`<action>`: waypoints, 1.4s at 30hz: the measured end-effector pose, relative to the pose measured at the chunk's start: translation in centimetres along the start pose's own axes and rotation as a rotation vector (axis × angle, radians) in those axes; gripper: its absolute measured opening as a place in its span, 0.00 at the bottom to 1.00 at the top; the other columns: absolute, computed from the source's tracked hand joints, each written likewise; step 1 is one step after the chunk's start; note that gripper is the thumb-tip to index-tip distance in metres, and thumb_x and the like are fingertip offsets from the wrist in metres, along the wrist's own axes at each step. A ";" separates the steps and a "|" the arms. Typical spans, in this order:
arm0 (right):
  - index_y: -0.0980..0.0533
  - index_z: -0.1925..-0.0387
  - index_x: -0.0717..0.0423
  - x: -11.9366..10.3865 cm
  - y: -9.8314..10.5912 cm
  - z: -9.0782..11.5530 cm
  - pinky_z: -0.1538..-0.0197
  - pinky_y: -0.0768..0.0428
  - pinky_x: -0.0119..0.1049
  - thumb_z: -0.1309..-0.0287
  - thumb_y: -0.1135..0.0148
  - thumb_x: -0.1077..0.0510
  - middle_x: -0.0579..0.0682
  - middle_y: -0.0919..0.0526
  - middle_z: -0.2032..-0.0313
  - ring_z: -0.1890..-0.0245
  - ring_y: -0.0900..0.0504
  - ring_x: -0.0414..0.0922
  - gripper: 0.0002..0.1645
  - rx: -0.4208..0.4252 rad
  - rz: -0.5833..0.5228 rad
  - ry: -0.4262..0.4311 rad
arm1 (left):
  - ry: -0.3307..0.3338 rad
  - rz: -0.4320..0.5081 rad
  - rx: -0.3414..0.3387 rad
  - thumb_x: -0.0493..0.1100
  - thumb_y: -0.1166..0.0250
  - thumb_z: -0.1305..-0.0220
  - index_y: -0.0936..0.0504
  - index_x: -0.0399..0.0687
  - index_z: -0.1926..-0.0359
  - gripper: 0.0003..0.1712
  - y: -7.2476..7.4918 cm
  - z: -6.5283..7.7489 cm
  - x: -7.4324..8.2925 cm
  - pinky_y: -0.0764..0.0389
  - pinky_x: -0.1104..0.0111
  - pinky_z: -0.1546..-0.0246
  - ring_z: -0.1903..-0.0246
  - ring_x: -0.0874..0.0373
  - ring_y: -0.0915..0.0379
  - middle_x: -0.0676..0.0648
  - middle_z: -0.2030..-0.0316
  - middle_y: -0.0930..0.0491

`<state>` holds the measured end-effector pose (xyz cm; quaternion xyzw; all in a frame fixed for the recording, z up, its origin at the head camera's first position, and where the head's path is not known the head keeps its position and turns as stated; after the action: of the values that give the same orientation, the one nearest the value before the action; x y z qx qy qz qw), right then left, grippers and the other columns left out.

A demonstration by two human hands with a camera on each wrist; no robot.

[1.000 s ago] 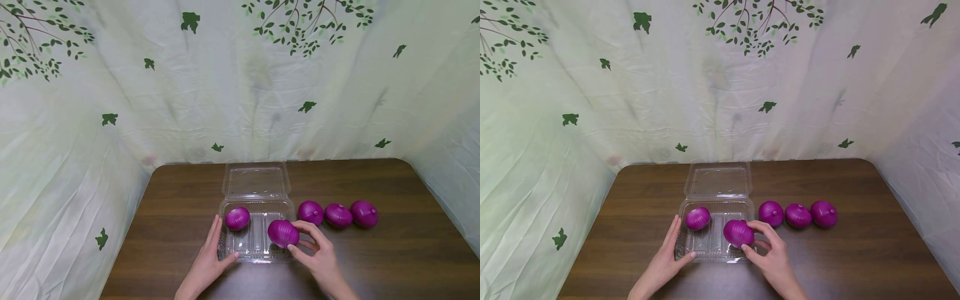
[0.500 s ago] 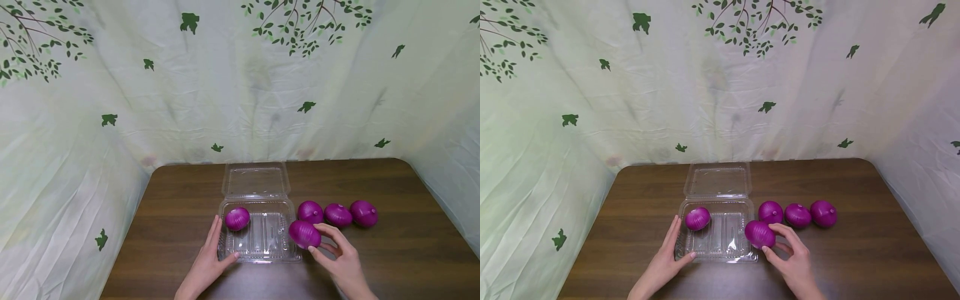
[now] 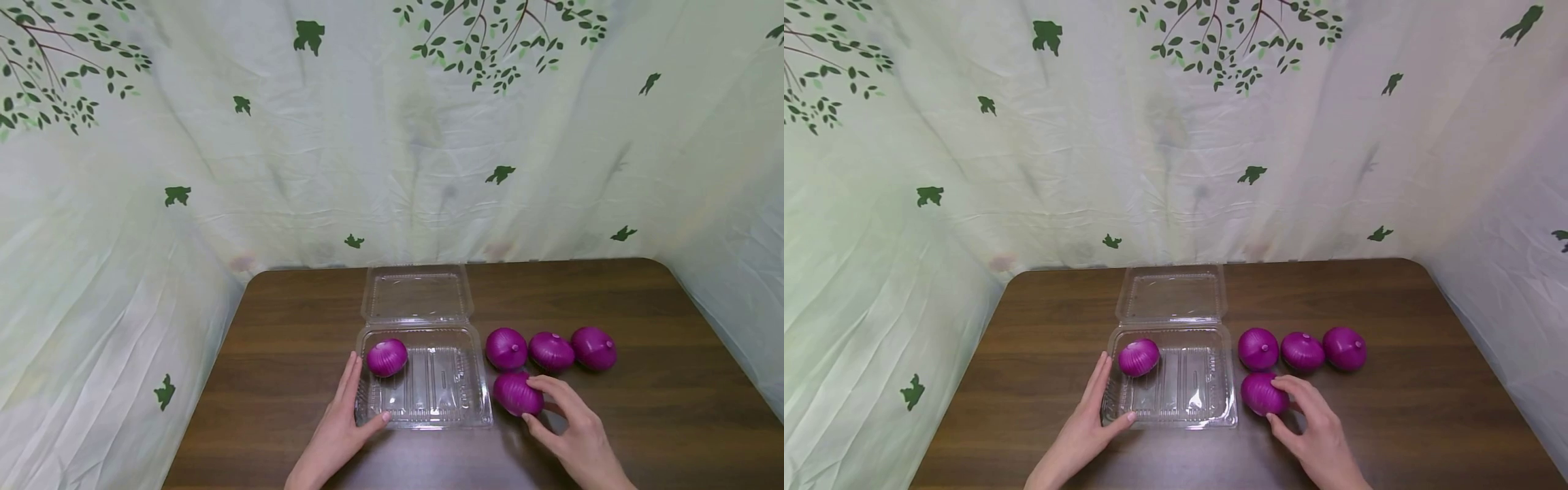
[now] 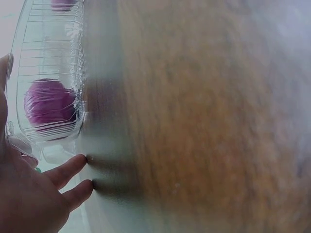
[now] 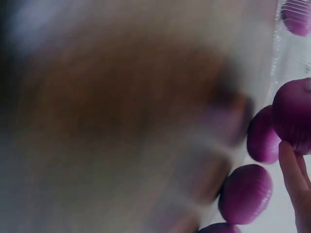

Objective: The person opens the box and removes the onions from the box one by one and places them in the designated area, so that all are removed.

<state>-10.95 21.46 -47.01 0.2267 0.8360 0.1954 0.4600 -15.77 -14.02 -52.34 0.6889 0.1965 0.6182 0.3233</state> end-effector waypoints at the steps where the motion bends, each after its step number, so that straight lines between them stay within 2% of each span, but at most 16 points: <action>1: 0.25 0.42 0.56 0.2 0.0 0.1 0.50 0.24 0.23 0.61 0.24 0.73 0.52 0.23 0.45 0.46 0.25 0.35 0.40 -0.011 0.015 -0.002 | 0.003 0.001 -0.001 0.65 0.30 0.45 0.59 0.58 0.21 0.62 0.0 0.0 0.0 0.43 0.35 0.39 0.28 0.46 0.54 0.53 0.22 0.63; 7: 0.24 0.42 0.52 0.8 0.1 0.3 0.46 0.30 0.17 0.61 0.23 0.70 0.49 0.23 0.44 0.43 0.28 0.33 0.40 -0.026 0.146 0.000 | 0.006 0.003 -0.002 0.64 0.29 0.45 0.59 0.58 0.21 0.62 -0.1 0.0 0.0 0.43 0.35 0.39 0.28 0.45 0.53 0.53 0.22 0.63; 12: 0.23 0.43 0.50 1.0 0.1 0.3 0.40 0.38 0.17 0.61 0.23 0.67 0.48 0.23 0.44 0.42 0.28 0.37 0.38 -0.034 0.203 0.028 | 0.001 0.006 0.006 0.64 0.29 0.45 0.58 0.57 0.21 0.62 0.0 0.0 0.1 0.42 0.36 0.38 0.28 0.45 0.53 0.52 0.22 0.62; 15: 0.22 0.44 0.50 1.0 0.0 0.3 0.37 0.41 0.19 0.52 0.27 0.59 0.48 0.23 0.44 0.42 0.29 0.41 0.30 -0.044 0.220 0.053 | 0.001 0.004 0.007 0.65 0.30 0.45 0.58 0.57 0.21 0.62 0.0 0.1 0.0 0.42 0.37 0.38 0.28 0.45 0.53 0.52 0.22 0.62; 19: 0.21 0.47 0.50 0.9 -0.1 0.4 0.35 0.43 0.20 0.41 0.38 0.49 0.50 0.23 0.43 0.43 0.28 0.47 0.21 -0.057 0.230 0.092 | 0.004 0.005 0.004 0.66 0.30 0.45 0.58 0.57 0.21 0.62 0.0 0.1 0.0 0.42 0.37 0.38 0.28 0.45 0.53 0.53 0.22 0.62; 20: 0.21 0.48 0.50 0.8 -0.1 0.4 0.35 0.43 0.20 0.42 0.38 0.50 0.51 0.23 0.43 0.44 0.28 0.48 0.21 -0.058 0.233 0.102 | 0.005 0.005 0.004 0.66 0.30 0.45 0.58 0.57 0.21 0.62 -0.1 0.1 -0.1 0.42 0.37 0.38 0.28 0.45 0.53 0.53 0.22 0.63; 23: 0.21 0.49 0.48 0.8 -0.1 0.5 0.37 0.45 0.19 0.52 0.29 0.57 0.51 0.24 0.42 0.45 0.28 0.50 0.25 -0.071 0.242 0.106 | 0.006 0.006 0.003 0.66 0.30 0.45 0.58 0.57 0.21 0.62 -0.1 0.1 -0.1 0.42 0.37 0.38 0.28 0.46 0.53 0.53 0.22 0.63; 26: 0.21 0.50 0.46 1.0 0.0 0.7 0.39 0.45 0.17 0.64 0.22 0.63 0.51 0.25 0.42 0.45 0.29 0.49 0.33 -0.079 0.246 0.081 | 0.011 0.006 0.003 0.65 0.30 0.45 0.59 0.58 0.21 0.62 0.0 0.0 -0.1 0.42 0.36 0.38 0.28 0.46 0.53 0.53 0.22 0.63; 28: 0.22 0.52 0.47 1.3 0.0 0.7 0.39 0.45 0.16 0.66 0.19 0.64 0.50 0.25 0.43 0.45 0.29 0.48 0.34 -0.078 0.239 0.044 | 0.014 0.008 0.001 0.64 0.29 0.45 0.59 0.58 0.21 0.62 0.0 0.0 -0.1 0.43 0.35 0.38 0.28 0.46 0.54 0.53 0.22 0.63; 31: 0.24 0.51 0.51 1.9 0.1 0.7 0.40 0.46 0.14 0.65 0.17 0.61 0.50 0.26 0.43 0.45 0.29 0.47 0.35 -0.068 0.244 -0.043 | 0.017 0.008 0.000 0.63 0.29 0.45 0.59 0.58 0.21 0.62 0.0 0.1 -0.1 0.43 0.35 0.38 0.28 0.46 0.54 0.53 0.22 0.63; 36: 0.29 0.41 0.54 2.8 -0.3 0.6 0.42 0.50 0.11 0.60 0.18 0.55 0.49 0.27 0.42 0.43 0.30 0.48 0.42 -0.109 0.269 -0.179 | 0.023 0.006 -0.007 0.65 0.30 0.45 0.59 0.59 0.21 0.62 -0.1 0.1 -0.1 0.43 0.35 0.38 0.28 0.45 0.54 0.53 0.22 0.63; 38: 0.29 0.40 0.53 2.9 -0.5 0.5 0.42 0.51 0.11 0.58 0.19 0.55 0.49 0.27 0.42 0.42 0.29 0.48 0.42 -0.119 0.270 -0.197 | 0.024 0.007 -0.007 0.65 0.30 0.45 0.60 0.59 0.21 0.62 -0.1 0.1 -0.1 0.43 0.35 0.38 0.28 0.46 0.54 0.54 0.22 0.63; 42: 0.27 0.42 0.53 2.8 -0.5 0.3 0.42 0.50 0.11 0.59 0.19 0.58 0.48 0.25 0.44 0.44 0.27 0.48 0.40 -0.099 0.273 -0.176 | 0.020 0.006 -0.004 0.64 0.30 0.44 0.60 0.60 0.21 0.62 0.0 0.1 0.0 0.43 0.37 0.38 0.28 0.46 0.54 0.54 0.22 0.63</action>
<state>-12.17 22.69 -49.30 0.3316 0.7431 0.2765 0.5113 -15.68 -14.03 -52.40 0.6828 0.1963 0.6263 0.3210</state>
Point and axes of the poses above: each hand's wrist, its own z-axis away from the middle knuckle, its own y-axis out of the back of the hand, x = y × z, the point moved 9 cm from there along -z, towards the middle knuckle
